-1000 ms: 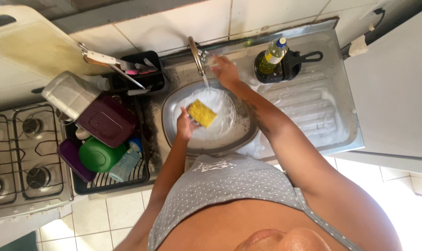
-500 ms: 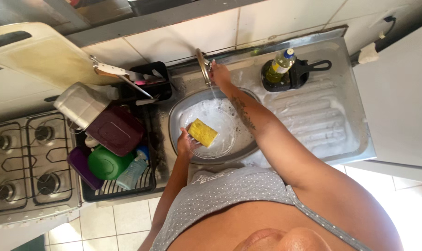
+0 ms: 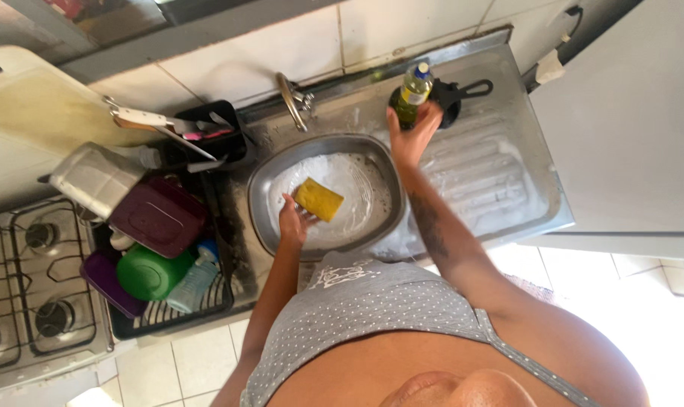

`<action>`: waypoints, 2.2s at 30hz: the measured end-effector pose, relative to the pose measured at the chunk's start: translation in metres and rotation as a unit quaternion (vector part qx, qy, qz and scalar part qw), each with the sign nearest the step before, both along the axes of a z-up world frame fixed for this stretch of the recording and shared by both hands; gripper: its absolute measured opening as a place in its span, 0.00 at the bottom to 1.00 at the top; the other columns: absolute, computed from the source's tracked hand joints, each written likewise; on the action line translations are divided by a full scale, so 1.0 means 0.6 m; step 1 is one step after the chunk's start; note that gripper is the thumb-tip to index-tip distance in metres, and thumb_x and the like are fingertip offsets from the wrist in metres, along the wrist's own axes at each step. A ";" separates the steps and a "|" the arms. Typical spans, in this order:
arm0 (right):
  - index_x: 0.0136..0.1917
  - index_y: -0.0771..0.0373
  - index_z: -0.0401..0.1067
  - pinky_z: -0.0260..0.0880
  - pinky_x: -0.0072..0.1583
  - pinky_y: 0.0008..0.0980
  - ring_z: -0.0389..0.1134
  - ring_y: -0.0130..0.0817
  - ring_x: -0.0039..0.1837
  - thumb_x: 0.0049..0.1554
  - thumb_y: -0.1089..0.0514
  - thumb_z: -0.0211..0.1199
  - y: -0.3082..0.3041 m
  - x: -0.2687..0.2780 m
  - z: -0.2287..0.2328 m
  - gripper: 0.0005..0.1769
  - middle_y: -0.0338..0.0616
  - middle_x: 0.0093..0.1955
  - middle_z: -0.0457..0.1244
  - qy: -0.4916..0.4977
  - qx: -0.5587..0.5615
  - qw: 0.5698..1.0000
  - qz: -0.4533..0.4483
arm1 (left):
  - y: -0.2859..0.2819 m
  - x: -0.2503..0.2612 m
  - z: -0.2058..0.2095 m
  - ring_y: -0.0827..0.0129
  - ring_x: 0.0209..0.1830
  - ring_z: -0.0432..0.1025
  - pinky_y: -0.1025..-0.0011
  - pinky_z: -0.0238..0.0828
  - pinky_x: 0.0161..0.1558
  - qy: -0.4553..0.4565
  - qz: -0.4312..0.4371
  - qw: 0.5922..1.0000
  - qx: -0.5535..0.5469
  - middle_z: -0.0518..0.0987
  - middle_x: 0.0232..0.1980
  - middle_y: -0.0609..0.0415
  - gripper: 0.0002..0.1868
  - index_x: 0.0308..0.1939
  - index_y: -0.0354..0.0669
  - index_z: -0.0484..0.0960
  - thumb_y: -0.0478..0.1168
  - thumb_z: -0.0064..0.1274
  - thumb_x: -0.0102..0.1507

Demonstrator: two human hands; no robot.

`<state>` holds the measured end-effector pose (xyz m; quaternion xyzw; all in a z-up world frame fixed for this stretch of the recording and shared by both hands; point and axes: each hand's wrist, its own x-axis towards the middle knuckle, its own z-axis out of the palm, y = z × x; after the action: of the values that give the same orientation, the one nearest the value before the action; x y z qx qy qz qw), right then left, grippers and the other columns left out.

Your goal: The person washes kitchenware at a kitchen sink: they scrub a purple plastic container and its lid, rinse a metal cup, and wash a glass bowl with a sponge in soapy water, placing cleaned items in a dish rack beside the sink.

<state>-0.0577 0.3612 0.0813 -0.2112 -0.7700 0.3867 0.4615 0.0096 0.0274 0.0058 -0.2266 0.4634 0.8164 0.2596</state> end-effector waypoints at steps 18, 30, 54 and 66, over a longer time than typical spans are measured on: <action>0.65 0.53 0.73 0.69 0.70 0.46 0.68 0.50 0.66 0.47 0.59 0.76 0.133 -0.052 0.213 0.32 0.48 0.61 0.67 -0.021 0.471 0.803 0.366 | 0.100 -0.015 0.025 0.39 0.64 0.72 0.39 0.75 0.57 0.053 0.047 0.995 0.063 0.67 0.73 0.36 0.41 0.78 0.56 0.59 0.71 0.30 0.67; 0.59 0.50 0.75 0.65 0.72 0.37 0.68 0.34 0.62 0.57 0.51 0.63 0.090 0.033 0.383 0.15 0.34 0.52 0.64 0.038 0.768 0.533 0.354 | 0.168 0.041 0.042 0.47 0.57 0.77 0.45 0.80 0.51 0.069 0.022 0.985 0.160 0.71 0.68 0.42 0.39 0.76 0.60 0.60 0.72 0.29 0.67; 0.58 0.64 0.72 0.75 0.58 0.37 0.74 0.37 0.54 0.44 0.58 0.84 0.215 -0.019 0.113 0.32 0.46 0.53 0.72 -0.126 -0.017 0.905 0.406 | 0.179 0.064 0.067 0.39 0.70 0.65 0.32 0.65 0.64 0.059 0.064 0.979 0.185 0.62 0.75 0.40 0.40 0.78 0.55 0.57 0.70 0.31 0.67; 0.58 0.65 0.71 0.75 0.55 0.33 0.73 0.32 0.51 0.42 0.56 0.87 0.198 -0.099 -0.054 0.36 0.44 0.51 0.72 -0.118 -0.106 0.939 0.306 | 0.102 0.099 0.089 0.38 0.70 0.66 0.37 0.68 0.63 0.052 0.088 0.994 0.037 0.64 0.76 0.39 0.40 0.78 0.57 0.57 0.71 0.24 0.68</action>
<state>-0.1173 0.4799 0.0487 -0.0572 -0.8005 0.5614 0.2018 0.0687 0.0889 0.0594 -0.2138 0.4240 0.8634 0.1702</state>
